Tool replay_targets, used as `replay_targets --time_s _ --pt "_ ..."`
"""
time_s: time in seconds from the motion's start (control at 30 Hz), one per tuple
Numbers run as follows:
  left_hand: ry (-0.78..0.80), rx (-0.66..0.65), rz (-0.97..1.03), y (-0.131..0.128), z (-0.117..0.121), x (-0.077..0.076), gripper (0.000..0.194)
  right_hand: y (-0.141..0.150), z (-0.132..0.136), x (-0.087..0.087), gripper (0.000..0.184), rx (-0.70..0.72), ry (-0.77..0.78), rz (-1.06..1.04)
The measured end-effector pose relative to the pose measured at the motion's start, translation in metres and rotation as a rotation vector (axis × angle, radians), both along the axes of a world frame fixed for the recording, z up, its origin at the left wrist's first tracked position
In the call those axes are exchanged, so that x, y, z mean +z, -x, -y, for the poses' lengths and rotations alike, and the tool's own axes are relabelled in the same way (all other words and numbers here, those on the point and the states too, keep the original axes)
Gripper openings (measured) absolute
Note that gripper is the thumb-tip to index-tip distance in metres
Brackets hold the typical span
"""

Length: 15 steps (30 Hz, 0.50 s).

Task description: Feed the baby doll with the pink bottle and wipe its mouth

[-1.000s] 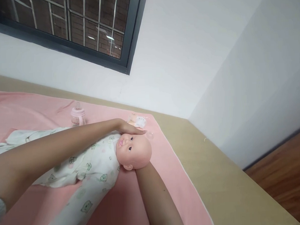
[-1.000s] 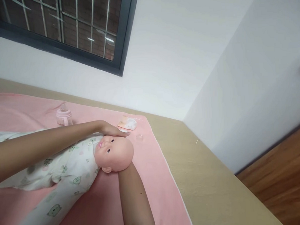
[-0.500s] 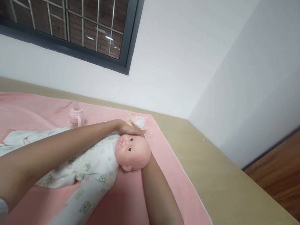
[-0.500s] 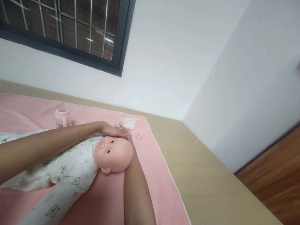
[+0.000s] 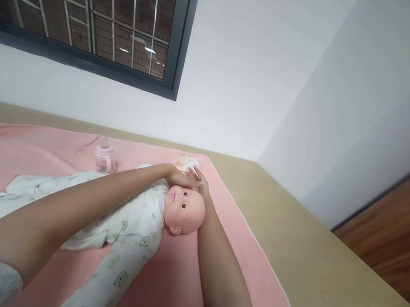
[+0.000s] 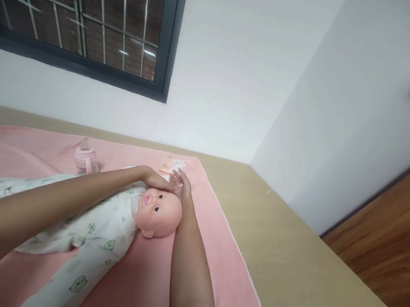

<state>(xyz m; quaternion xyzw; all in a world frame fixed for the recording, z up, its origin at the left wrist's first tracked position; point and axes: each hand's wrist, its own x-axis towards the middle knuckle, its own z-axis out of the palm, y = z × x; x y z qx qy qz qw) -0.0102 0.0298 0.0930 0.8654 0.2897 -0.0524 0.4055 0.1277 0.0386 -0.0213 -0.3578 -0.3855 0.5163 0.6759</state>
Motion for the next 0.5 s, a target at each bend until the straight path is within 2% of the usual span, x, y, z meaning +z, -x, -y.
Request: replay_targets --time_s 0.07,0.13,0.3,0.4,0.5 --pt "0.029 -0.057 -0.069 0.002 -0.003 0.01 0.074 0.0 -0.001 -0.001 0.037 0.01 -0.013 0.038" --pt "-0.028 -0.082 -0.069 0.008 -0.004 0.022 0.071 0.0 -0.002 -0.001 0.038 0.004 -0.019 0.102" --pt "-0.437 0.069 0.006 0.036 0.012 0.048 0.059 -0.002 -0.003 0.002 0.027 -0.128 -0.009 0.366" --pt "-0.525 0.148 0.047 0.055 0.029 0.052 0.053 -0.001 0.001 0.003 0.021 -0.15 -0.078 0.555" --pt "-0.562 0.2 0.117 0.073 0.044 0.05 0.051 0.003 0.007 0.005 0.016 -0.125 -0.119 0.632"
